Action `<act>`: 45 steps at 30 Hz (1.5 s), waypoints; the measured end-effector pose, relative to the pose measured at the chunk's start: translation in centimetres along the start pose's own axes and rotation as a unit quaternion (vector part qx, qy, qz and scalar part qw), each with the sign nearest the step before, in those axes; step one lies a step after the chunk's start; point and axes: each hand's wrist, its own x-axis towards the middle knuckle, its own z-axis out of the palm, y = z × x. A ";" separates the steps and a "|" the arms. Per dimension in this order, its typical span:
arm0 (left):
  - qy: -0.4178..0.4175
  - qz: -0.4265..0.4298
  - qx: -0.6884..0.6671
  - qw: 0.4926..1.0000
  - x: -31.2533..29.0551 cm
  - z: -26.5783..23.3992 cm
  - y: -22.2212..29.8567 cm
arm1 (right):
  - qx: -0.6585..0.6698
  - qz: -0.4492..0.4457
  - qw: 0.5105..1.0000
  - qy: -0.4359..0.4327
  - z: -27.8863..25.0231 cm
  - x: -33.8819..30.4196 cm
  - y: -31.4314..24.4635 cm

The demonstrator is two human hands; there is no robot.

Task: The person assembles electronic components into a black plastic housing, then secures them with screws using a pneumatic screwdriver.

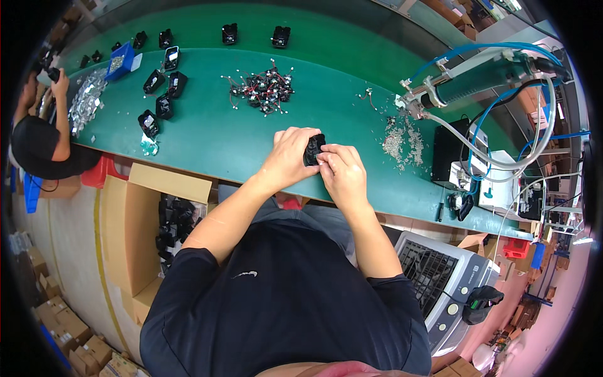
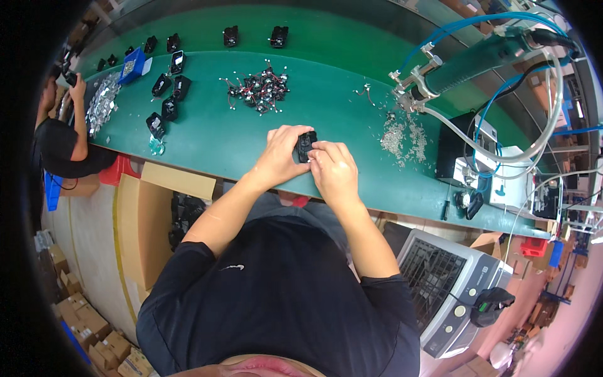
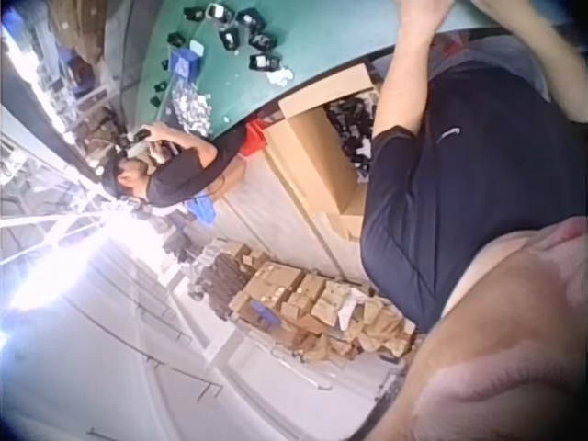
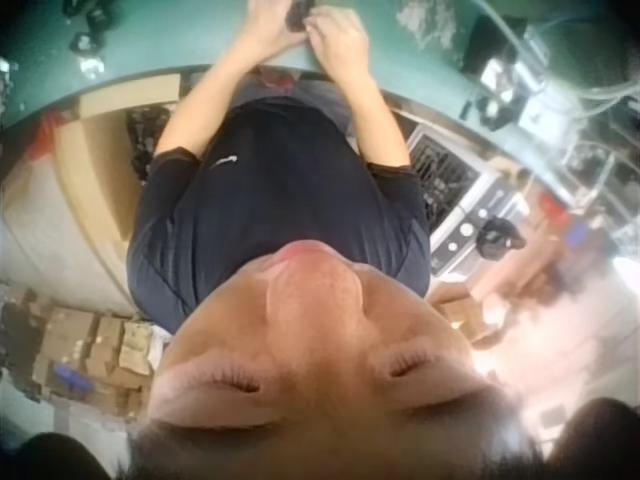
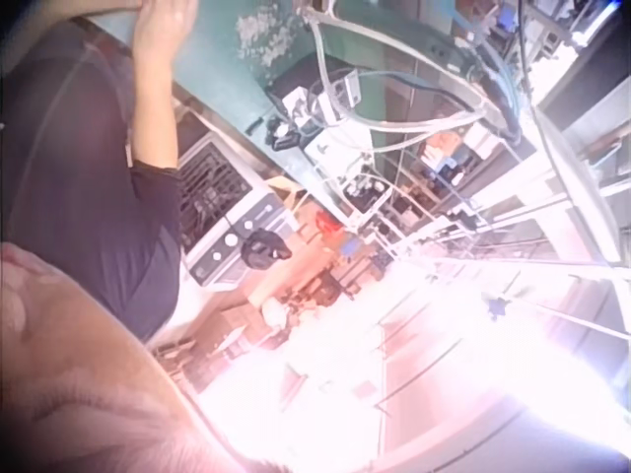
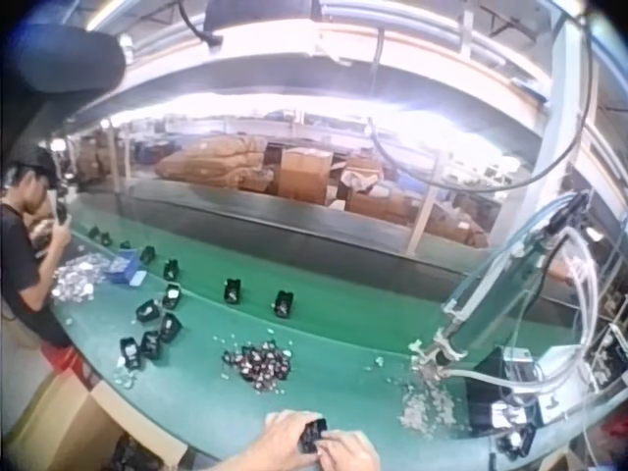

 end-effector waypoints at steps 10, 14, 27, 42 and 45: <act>0.008 0.021 0.005 1.000 0.0 0.1 -0.1 | 0.001 0.068 0.996 -0.051 -0.5 0.1 -0.6; -0.003 0.034 0.002 0.999 0.2 -0.3 0.0 | -0.001 0.073 0.997 -0.037 -0.1 0.1 -0.5; -0.024 0.032 -0.003 0.999 0.1 0.2 0.0 | -0.020 0.147 0.984 -0.103 0.2 0.7 -0.6; 0.012 0.041 -0.044 0.998 0.4 -1.0 -0.3 | 0.090 -0.037 0.895 0.435 -14.5 17.8 3.7; 0.020 0.042 -0.058 0.997 0.5 -0.8 -0.2 | 0.268 0.099 0.894 0.345 -14.9 18.7 3.8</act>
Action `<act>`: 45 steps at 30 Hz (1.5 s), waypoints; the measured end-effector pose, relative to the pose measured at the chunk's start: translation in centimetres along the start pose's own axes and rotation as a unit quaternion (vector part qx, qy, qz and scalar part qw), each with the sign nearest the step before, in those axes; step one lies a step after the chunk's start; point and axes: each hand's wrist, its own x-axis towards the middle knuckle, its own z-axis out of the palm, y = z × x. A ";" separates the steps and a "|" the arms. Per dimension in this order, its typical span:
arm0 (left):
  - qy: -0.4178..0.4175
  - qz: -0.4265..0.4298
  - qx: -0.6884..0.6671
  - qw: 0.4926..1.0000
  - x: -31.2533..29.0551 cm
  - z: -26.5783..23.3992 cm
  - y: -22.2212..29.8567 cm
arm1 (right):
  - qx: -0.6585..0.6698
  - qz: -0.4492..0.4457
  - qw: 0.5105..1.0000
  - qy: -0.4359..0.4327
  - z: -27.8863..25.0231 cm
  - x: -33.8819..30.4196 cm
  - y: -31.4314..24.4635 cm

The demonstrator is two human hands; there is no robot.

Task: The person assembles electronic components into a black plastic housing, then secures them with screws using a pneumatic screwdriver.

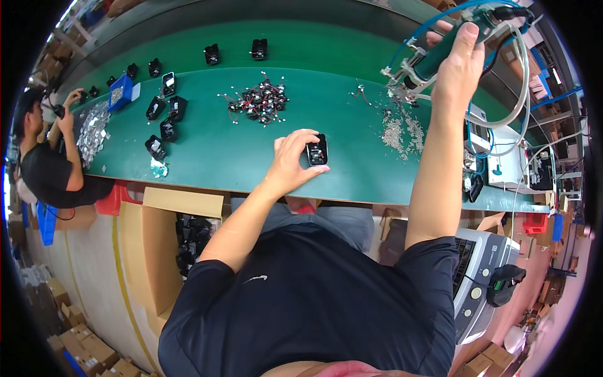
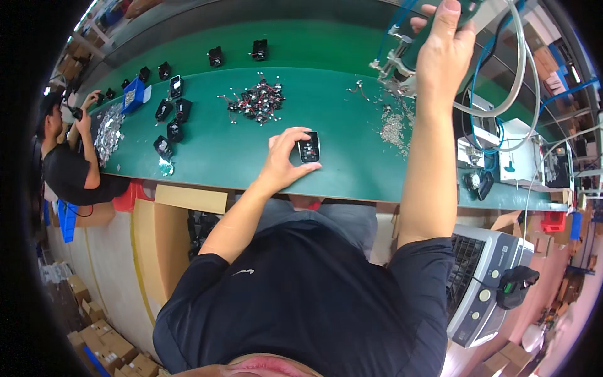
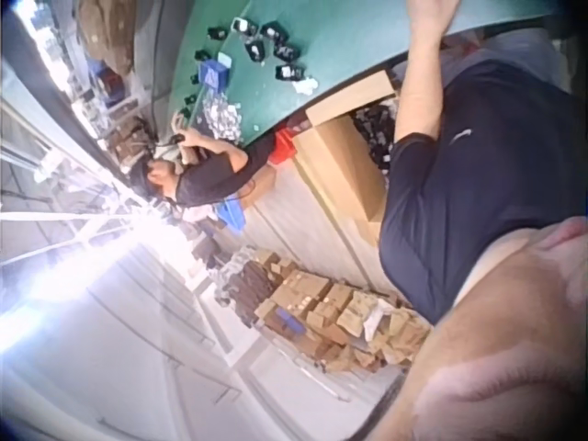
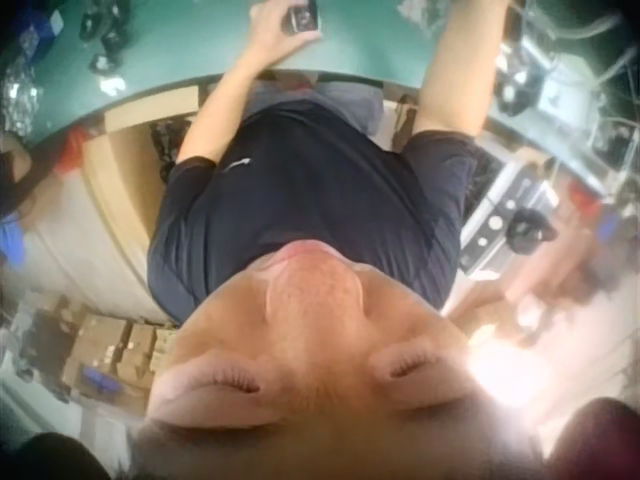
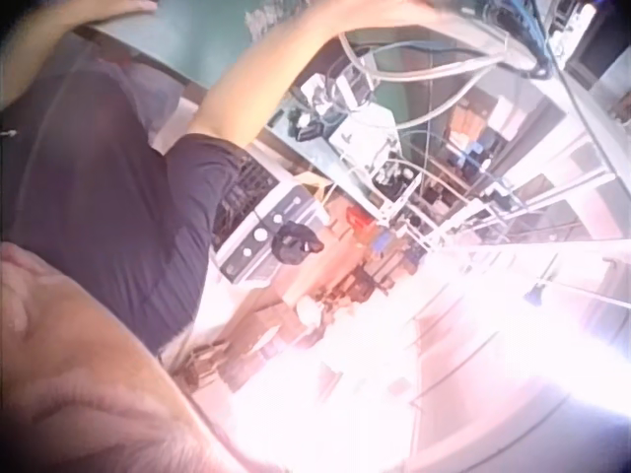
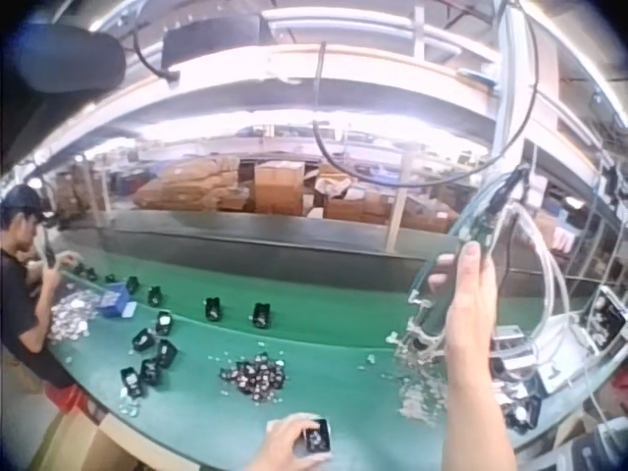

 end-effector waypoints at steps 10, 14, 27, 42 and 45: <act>-0.015 0.006 0.048 0.999 -0.4 0.0 0.5 | 0.152 0.075 0.984 -0.048 0.5 -11.6 -1.1; -0.018 0.005 0.053 0.998 -0.3 -0.1 0.5 | 0.247 0.150 0.950 -0.115 0.0 -13.6 -2.8; -0.024 -0.010 0.045 0.999 -0.1 -0.2 0.9 | 0.248 0.173 0.949 -0.090 1.7 -16.2 -1.2; -0.032 -0.022 0.057 0.998 -0.2 -0.3 1.0 | 0.241 0.201 0.941 -0.127 1.7 -15.0 -2.0; -0.018 -0.004 0.052 0.998 -0.5 -0.3 0.7 | 0.316 0.141 0.933 -0.097 1.2 -11.5 -4.3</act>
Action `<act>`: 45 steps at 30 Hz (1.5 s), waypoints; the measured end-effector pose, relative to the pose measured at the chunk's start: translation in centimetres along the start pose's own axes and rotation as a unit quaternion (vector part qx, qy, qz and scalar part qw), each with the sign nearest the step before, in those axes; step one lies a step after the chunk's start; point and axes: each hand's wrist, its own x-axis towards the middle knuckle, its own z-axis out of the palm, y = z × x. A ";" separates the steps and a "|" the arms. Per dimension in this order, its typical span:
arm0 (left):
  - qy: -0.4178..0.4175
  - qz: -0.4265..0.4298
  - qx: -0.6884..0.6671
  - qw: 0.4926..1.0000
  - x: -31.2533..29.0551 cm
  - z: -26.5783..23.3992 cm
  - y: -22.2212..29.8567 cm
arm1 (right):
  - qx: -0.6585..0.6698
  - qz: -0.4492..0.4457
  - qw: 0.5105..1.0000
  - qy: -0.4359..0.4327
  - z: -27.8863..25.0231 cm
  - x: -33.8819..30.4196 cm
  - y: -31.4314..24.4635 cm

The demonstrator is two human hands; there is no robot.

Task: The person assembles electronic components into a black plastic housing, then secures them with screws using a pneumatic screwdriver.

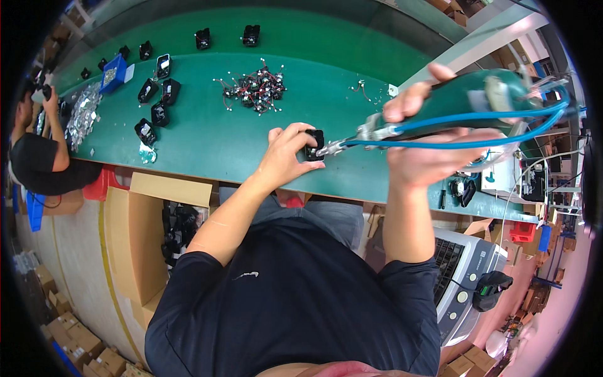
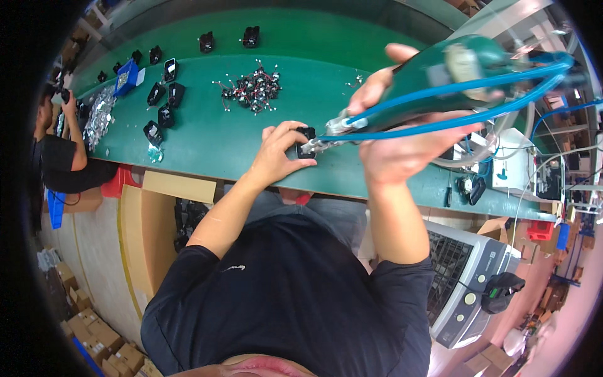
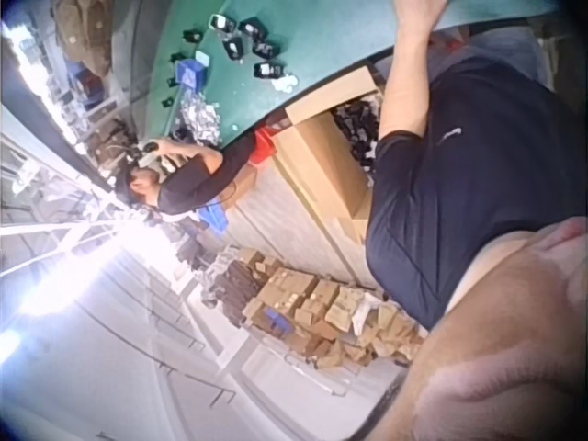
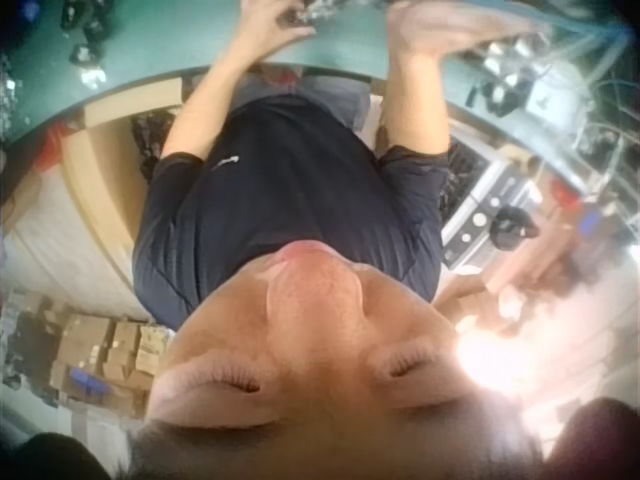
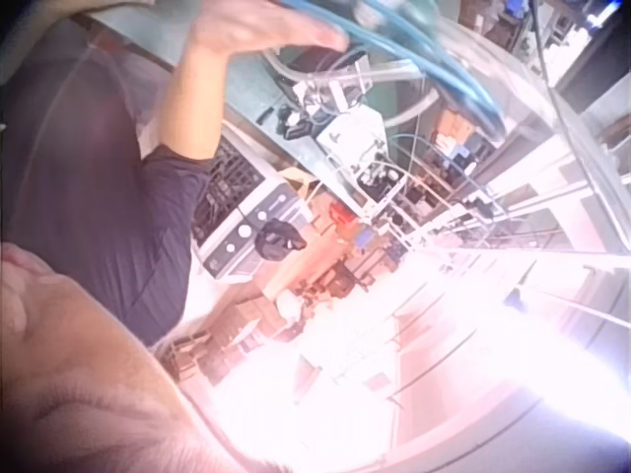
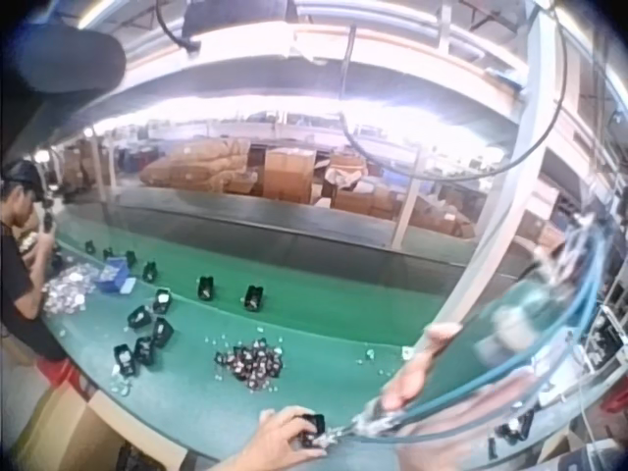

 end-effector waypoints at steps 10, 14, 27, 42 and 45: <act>-0.011 -0.028 -0.033 0.999 0.3 -0.2 0.3 | -0.095 0.062 0.994 -0.001 0.2 -2.3 4.1; -0.004 -0.028 -0.030 0.999 0.1 -0.1 0.1 | -0.062 0.073 0.995 -0.003 -0.3 -3.2 5.1; 0.005 0.000 -0.034 0.999 0.0 0.1 -0.2 | -0.048 0.072 0.996 0.008 -0.2 -3.5 6.5; 0.019 -0.064 0.182 0.981 16.7 -4.1 -4.4 | -0.270 -0.188 0.939 0.097 -3.6 1.6 -2.1; -0.039 -0.148 0.256 0.955 21.8 -2.2 -10.6 | -0.307 -0.148 0.938 0.066 -5.4 -1.2 0.0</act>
